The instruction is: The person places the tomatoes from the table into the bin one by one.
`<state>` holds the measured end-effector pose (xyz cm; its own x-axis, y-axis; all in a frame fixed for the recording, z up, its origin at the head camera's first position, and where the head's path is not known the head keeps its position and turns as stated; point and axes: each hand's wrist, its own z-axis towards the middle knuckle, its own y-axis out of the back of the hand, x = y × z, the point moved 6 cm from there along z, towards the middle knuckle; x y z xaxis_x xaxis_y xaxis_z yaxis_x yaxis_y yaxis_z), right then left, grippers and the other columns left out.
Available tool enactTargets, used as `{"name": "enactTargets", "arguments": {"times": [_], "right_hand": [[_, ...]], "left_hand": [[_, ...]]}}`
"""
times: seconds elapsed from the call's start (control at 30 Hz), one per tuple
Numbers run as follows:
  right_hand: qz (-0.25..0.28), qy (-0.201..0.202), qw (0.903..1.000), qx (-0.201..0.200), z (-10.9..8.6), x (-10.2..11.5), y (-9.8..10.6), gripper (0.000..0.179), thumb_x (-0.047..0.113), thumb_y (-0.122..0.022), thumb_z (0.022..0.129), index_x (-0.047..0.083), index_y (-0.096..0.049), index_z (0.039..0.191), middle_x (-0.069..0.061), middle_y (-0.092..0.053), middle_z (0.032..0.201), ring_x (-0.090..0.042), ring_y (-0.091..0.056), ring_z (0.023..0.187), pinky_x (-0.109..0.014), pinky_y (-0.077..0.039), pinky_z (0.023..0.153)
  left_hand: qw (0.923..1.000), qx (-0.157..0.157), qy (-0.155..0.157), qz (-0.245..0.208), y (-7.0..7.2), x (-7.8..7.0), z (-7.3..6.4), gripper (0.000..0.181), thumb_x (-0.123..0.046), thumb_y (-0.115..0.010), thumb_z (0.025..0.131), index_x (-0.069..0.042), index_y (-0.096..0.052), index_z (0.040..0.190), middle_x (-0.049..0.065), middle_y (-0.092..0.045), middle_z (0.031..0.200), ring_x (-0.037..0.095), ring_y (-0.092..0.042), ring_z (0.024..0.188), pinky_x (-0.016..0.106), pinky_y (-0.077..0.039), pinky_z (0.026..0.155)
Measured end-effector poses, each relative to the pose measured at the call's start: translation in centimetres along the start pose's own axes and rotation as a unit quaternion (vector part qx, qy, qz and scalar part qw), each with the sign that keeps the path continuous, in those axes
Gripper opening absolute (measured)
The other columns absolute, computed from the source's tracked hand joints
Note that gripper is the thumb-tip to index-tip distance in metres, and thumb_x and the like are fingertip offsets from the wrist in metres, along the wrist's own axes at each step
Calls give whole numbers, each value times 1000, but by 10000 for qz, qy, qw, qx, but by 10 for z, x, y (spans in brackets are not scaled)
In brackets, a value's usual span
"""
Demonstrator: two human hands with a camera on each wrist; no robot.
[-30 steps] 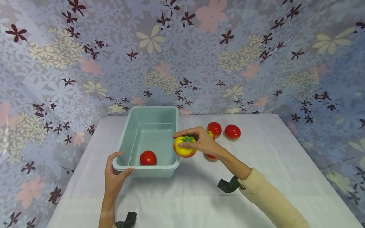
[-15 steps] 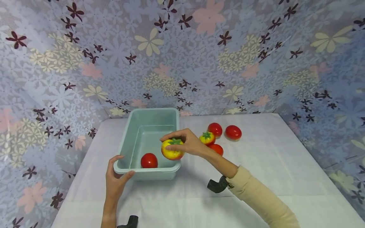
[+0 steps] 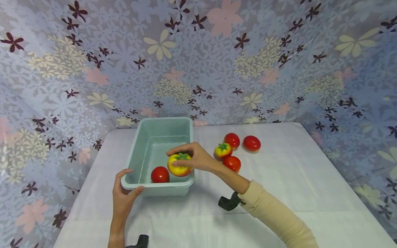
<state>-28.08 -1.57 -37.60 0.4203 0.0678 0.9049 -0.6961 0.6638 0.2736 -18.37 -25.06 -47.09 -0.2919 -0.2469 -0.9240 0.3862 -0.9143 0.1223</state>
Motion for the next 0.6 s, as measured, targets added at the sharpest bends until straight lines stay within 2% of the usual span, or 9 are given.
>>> {"name": "enactTargets", "arguments": {"times": [0.13,0.27,0.47,0.6], "right_hand": [[8,18,10000,34,0,-3,-3,36,7,-70,88,-4,-64,122,-19,-65,124,-19,-64,111,-34,-52,97],[79,87,9999,86,-3,-3,-3,38,9,-71,87,-4,-64,123,-20,-64,126,-22,-62,118,-36,-49,102],[-158,71,9998,-24,-7,-4,2,41,13,-72,87,-2,-64,124,-16,-65,126,-19,-61,118,-36,-49,102],[-196,-35,9998,-73,-12,-5,7,42,12,-72,87,-2,-62,126,-15,-64,127,-23,-60,121,-36,-48,104]], "left_hand": [[10000,8,48,2,-1,0,-1,65,13,-73,74,3,-46,132,-8,-45,135,9,-47,119,9,-45,91],[10000,-16,36,-17,-2,-1,-2,65,14,-73,73,2,-47,131,-1,-47,135,9,-47,119,8,-46,90],[10000,-10,-30,33,-2,0,-1,64,12,-73,74,1,-47,132,7,-48,136,10,-48,121,10,-45,91],[10000,-28,82,13,-2,2,-1,65,13,-73,74,1,-47,132,8,-47,137,10,-47,121,10,-46,91]]}}
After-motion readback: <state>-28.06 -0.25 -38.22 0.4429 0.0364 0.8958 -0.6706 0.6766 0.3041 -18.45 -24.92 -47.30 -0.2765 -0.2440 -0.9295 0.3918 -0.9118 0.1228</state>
